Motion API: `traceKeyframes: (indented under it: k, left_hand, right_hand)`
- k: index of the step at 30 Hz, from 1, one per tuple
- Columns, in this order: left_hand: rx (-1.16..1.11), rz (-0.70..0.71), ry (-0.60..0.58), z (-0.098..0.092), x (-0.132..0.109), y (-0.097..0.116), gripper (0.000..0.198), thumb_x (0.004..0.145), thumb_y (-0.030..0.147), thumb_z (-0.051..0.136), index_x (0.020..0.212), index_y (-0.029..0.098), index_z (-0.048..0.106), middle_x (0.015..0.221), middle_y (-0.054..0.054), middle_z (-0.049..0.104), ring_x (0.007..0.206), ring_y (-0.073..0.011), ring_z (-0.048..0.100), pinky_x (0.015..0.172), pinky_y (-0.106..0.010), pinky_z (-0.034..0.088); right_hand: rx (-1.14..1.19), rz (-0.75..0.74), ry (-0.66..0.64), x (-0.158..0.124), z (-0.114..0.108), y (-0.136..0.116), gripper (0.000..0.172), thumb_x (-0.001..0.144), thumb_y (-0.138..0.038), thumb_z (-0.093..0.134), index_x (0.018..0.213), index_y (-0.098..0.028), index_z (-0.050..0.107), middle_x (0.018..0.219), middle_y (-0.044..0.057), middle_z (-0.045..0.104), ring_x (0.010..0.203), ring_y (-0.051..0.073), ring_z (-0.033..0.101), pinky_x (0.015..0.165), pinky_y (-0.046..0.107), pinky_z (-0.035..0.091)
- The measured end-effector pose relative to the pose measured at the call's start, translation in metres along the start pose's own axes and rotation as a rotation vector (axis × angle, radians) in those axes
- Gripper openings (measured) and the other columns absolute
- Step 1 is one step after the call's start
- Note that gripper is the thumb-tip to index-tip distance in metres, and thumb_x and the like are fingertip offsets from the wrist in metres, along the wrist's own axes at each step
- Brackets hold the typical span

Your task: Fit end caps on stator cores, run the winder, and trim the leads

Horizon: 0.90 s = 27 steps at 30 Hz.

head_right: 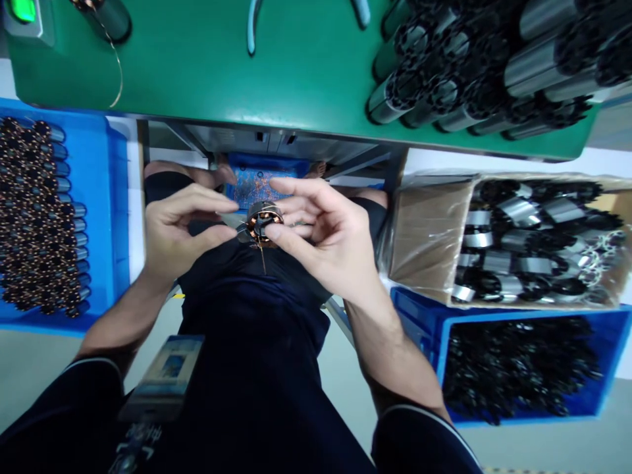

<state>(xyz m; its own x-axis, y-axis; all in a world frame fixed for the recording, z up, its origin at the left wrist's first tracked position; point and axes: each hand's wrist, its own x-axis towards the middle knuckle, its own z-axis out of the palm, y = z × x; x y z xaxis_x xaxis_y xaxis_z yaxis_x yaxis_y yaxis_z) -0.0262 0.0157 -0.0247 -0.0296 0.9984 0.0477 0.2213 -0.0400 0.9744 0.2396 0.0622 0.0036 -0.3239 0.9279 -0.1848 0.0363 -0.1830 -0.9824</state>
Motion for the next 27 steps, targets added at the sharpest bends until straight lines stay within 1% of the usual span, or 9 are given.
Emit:
traceKeyframes:
  k: [3, 6, 8, 10, 14, 17, 19, 24, 27]
  left_hand:
    - [-0.132, 0.006, 0.0, 0.017, 0.005, 0.014, 0.025, 0.112, 0.054, 0.101, 0.113, 0.029, 0.098, 0.147, -0.01, 0.094, 0.133, -0.0304, 0.091, 0.1, -0.043, 0.08]
    - [-0.415, -0.149, -0.073, 0.031, -0.004, 0.001, 0.029, 0.116, 0.052, 0.098, 0.102, 0.027, 0.095, 0.159, -0.009, 0.091, 0.146, -0.0315, 0.09, 0.108, -0.041, 0.08]
    - [-0.531, -0.315, -0.082, 0.032, -0.012, -0.014, 0.031, 0.111, 0.053, 0.103, 0.098, 0.026, 0.095, 0.151, -0.01, 0.095, 0.141, -0.0302, 0.093, 0.098, -0.032, 0.079]
    - [-0.523, -0.401, -0.054, 0.029, -0.016, -0.024, 0.029, 0.107, 0.055, 0.107, 0.103, 0.027, 0.099, 0.142, -0.01, 0.097, 0.13, -0.0281, 0.096, 0.086, -0.027, 0.075]
    - [-0.395, -0.199, -0.166, 0.016, -0.009, -0.017, 0.017, 0.107, 0.046, 0.107, 0.119, 0.034, 0.105, 0.133, -0.007, 0.098, 0.125, -0.0276, 0.095, 0.091, -0.033, 0.078]
    - [-0.315, -0.042, -0.226, 0.011, -0.003, -0.005, 0.003, 0.112, 0.035, 0.102, 0.115, 0.034, 0.104, 0.126, -0.004, 0.098, 0.117, -0.0244, 0.095, 0.089, -0.033, 0.077]
    - [-0.256, 0.015, -0.222, 0.011, -0.004, 0.0, 0.004, 0.115, 0.033, 0.098, 0.114, 0.032, 0.101, 0.128, -0.005, 0.098, 0.115, -0.0232, 0.094, 0.084, -0.031, 0.075]
    - [-0.189, 0.045, -0.178, 0.022, -0.014, 0.002, 0.013, 0.114, 0.039, 0.099, 0.11, 0.027, 0.094, 0.125, -0.007, 0.094, 0.112, -0.0238, 0.091, 0.077, -0.03, 0.073]
    - [-0.335, -0.087, -0.193, 0.03, -0.022, -0.01, 0.027, 0.119, 0.051, 0.092, 0.108, 0.026, 0.089, 0.131, -0.009, 0.091, 0.11, -0.0218, 0.088, 0.074, -0.028, 0.071]
  right_hand:
    - [0.0, -0.008, -0.009, 0.003, 0.003, 0.002, 0.059, 0.097, -0.047, 0.115, 0.15, -0.033, 0.092, 0.127, 0.007, 0.097, 0.109, 0.027, 0.095, 0.093, 0.038, 0.083]
    - [0.093, -0.086, -0.077, 0.0, -0.005, 0.008, 0.063, 0.106, -0.042, 0.109, 0.164, -0.035, 0.086, 0.131, 0.007, 0.097, 0.107, 0.026, 0.096, 0.099, 0.039, 0.084]
    - [0.16, -0.129, -0.141, -0.005, -0.012, 0.012, 0.067, 0.107, -0.034, 0.107, 0.17, -0.038, 0.083, 0.131, 0.004, 0.098, 0.105, 0.021, 0.096, 0.1, 0.033, 0.083]
    - [0.155, -0.112, -0.178, -0.01, -0.017, 0.015, 0.075, 0.105, -0.026, 0.108, 0.173, -0.043, 0.082, 0.131, 0.001, 0.097, 0.107, 0.017, 0.095, 0.099, 0.026, 0.081]
    - [0.055, -0.014, -0.207, -0.016, -0.016, 0.018, 0.09, 0.098, -0.024, 0.115, 0.177, -0.045, 0.078, 0.131, 0.001, 0.097, 0.107, 0.021, 0.094, 0.095, 0.03, 0.083]
    - [0.002, 0.002, -0.206, -0.017, -0.012, 0.017, 0.095, 0.095, -0.027, 0.117, 0.179, -0.042, 0.076, 0.132, 0.003, 0.097, 0.108, 0.025, 0.095, 0.097, 0.037, 0.085]
    - [-0.028, -0.007, -0.197, -0.018, -0.011, 0.016, 0.094, 0.095, -0.027, 0.117, 0.179, -0.041, 0.076, 0.132, 0.002, 0.097, 0.11, 0.025, 0.095, 0.1, 0.037, 0.085]
    - [-0.056, -0.057, -0.2, -0.023, -0.011, 0.018, 0.093, 0.096, -0.021, 0.114, 0.18, -0.036, 0.076, 0.128, 0.003, 0.097, 0.108, 0.022, 0.094, 0.102, 0.034, 0.084]
    - [-0.015, -0.023, -0.189, -0.024, -0.01, 0.023, 0.083, 0.102, -0.031, 0.111, 0.177, -0.035, 0.077, 0.129, 0.004, 0.097, 0.11, 0.023, 0.094, 0.1, 0.036, 0.084]
